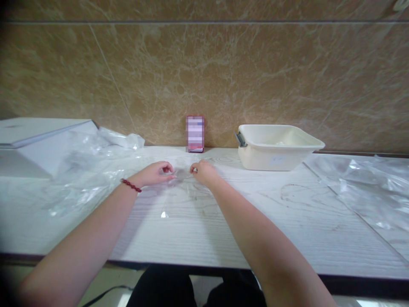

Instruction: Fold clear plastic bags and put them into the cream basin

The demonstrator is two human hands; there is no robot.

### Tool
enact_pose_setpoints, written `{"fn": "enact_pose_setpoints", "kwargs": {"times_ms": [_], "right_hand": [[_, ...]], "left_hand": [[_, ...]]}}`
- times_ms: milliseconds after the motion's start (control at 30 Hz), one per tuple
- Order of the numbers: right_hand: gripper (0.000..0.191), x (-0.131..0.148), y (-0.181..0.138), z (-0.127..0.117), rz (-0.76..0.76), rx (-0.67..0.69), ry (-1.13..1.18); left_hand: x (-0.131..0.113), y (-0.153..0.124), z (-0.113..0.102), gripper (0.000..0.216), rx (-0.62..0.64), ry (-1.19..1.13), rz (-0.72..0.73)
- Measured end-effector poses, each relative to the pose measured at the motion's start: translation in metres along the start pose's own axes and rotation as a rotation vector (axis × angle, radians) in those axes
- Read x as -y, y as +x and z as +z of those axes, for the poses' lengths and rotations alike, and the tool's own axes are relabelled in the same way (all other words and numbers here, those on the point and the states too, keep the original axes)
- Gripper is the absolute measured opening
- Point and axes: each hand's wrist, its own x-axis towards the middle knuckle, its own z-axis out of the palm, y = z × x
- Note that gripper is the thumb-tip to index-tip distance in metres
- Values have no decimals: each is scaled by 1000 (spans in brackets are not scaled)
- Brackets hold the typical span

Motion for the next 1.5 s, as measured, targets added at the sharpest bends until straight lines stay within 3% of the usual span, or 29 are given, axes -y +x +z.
{"fn": "enact_pose_setpoints", "kwargs": {"times_ms": [400, 633, 900, 1133, 1300, 1500], "right_hand": [[23, 1, 2, 5, 56, 6, 18], [25, 1, 2, 4, 51, 7, 2], [26, -3, 4, 5, 61, 13, 11], [25, -2, 4, 3, 45, 26, 14], [26, -3, 4, 4, 61, 23, 3], [27, 4, 1, 2, 83, -81, -30]], "left_hand": [[4, 1, 8, 18, 114, -52, -45], [16, 5, 9, 33, -23, 87, 81], [22, 3, 15, 38, 76, 173, 23], [26, 6, 16, 36, 50, 228, 5], [23, 6, 17, 37, 108, 292, 8], [19, 6, 14, 40, 156, 322, 2]]}}
